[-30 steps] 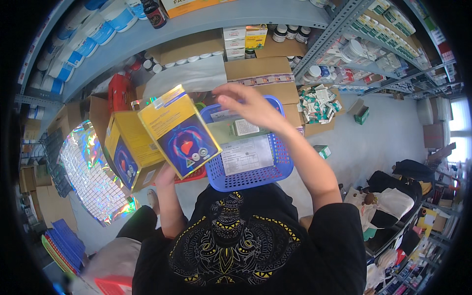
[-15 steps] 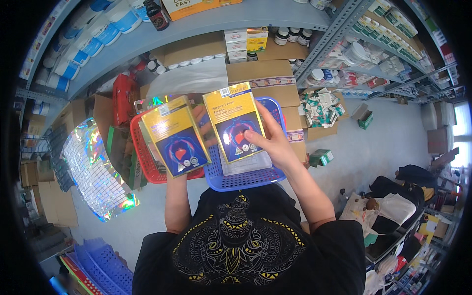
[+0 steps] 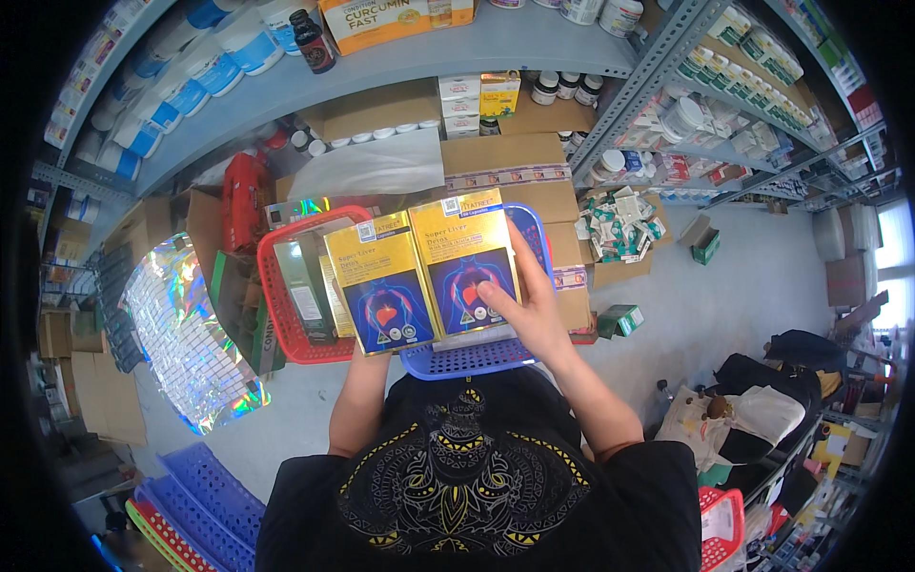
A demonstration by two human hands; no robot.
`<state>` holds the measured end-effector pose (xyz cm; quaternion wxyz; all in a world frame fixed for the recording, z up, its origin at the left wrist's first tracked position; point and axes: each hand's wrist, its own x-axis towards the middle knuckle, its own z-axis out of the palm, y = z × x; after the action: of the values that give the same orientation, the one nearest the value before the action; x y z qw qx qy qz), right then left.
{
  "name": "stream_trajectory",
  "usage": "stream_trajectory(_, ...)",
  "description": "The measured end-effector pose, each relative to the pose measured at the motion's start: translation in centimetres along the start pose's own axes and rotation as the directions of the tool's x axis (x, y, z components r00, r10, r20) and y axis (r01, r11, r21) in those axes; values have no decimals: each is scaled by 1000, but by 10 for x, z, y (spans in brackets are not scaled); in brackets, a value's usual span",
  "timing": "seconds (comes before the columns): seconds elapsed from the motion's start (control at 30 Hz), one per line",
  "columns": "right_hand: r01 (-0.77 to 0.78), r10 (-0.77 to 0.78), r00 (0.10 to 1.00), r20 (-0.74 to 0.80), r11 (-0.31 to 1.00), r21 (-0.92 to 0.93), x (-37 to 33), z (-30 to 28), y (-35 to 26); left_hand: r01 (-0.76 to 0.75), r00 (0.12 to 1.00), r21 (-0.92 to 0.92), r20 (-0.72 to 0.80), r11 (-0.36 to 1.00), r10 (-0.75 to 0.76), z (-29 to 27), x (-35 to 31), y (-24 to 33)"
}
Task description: The person sorts various boxed and bottled supplies from shelves into multiple colored plastic baskets. They pick up items, place them into baskets, and occasionally move baskets around the workspace.
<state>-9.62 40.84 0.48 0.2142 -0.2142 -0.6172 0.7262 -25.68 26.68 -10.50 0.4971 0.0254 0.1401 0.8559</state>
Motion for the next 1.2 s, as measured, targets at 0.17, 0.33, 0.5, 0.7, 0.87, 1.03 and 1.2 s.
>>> stream_trajectory(0.17, -85, 86, 996, 10, 994, -64, -4, -2, 3, 103, 995, 9, 0, 995, -103, 12, -5, -9)
stream_trajectory(0.33, -64, 76, 996, 40, 967, -248, -3, 0, -2, 197, 980, 21, 2, 980, -197, 20, -13, -13)
stream_trajectory(0.5, -64, 80, 995, 63, 973, -222, -2, 2, 1, 186, 979, 33, 74, 982, -188, 21, -9, -1)
stream_trajectory(0.7, -10, 38, 994, 106, 969, -247, 0, 18, -9, 187, 978, 45, 88, 981, -190, 32, -12, 10)
stream_trajectory(0.87, 38, 8, 989, 150, 953, -302, 5, 26, -11, 196, 978, 108, 53, 975, -202, 32, -18, 17)
stream_trajectory(1.03, 45, -36, 998, 49, 976, -211, 5, 31, -5, 91, 994, 290, -89, 953, -68, 43, -23, 35)
stream_trajectory(1.2, 302, -500, 860, -106, 666, -682, 15, 40, -15, 50, 985, 80, -171, 996, -35, 58, -24, 58)
